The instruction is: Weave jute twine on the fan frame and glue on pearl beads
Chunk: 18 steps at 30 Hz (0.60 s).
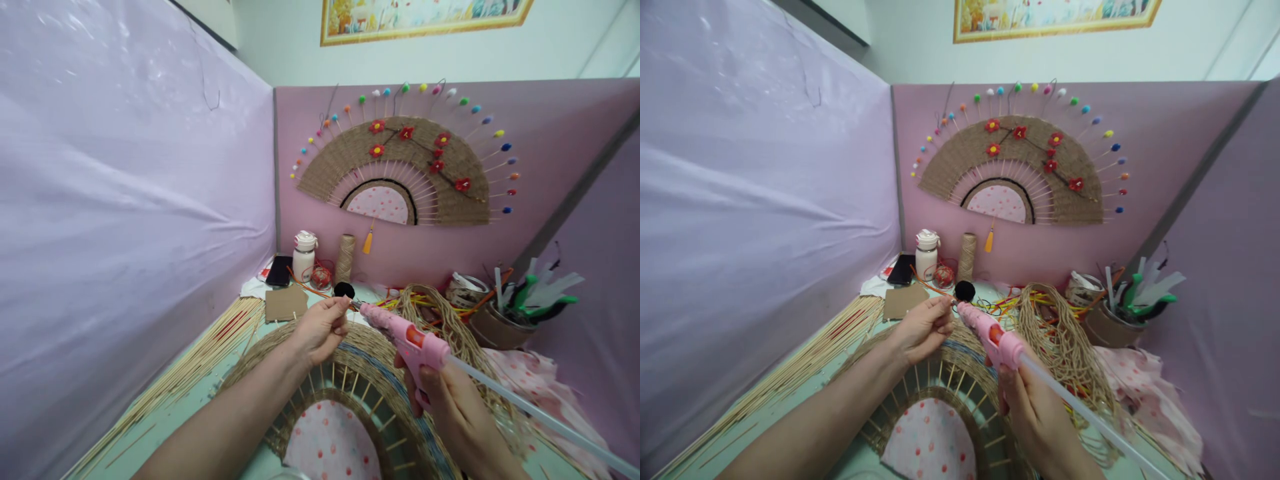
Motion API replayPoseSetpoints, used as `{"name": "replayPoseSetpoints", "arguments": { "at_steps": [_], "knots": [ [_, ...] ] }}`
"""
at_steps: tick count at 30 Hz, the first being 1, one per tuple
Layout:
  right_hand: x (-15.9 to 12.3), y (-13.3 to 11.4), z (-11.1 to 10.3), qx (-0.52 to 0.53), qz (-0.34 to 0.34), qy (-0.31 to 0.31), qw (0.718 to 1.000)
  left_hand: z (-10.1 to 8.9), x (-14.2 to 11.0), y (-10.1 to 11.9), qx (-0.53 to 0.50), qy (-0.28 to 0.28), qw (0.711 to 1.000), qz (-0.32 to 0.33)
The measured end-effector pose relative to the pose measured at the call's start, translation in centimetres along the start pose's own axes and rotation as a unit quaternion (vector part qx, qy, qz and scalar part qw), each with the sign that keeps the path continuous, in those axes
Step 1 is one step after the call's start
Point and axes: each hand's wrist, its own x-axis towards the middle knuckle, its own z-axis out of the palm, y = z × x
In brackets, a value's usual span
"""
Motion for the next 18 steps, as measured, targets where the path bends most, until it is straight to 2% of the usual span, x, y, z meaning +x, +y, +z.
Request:
{"name": "replayPoseSetpoints", "arguments": {
  "at_steps": [5,13,18],
  "knots": [
    [0.1,-0.2,0.1,0.015,0.000,0.000,1.000,0.1,-0.1,0.1,-0.001,0.005,1.000,0.001],
    [-0.1,-1.1,0.2,0.029,0.037,0.018,0.999,0.1,0.0,0.1,-0.009,0.011,1.000,-0.006],
    [0.0,-1.0,0.2,0.019,0.028,0.021,0.999,-0.1,0.0,-0.1,-0.007,0.007,1.000,-0.005]
  ]
}}
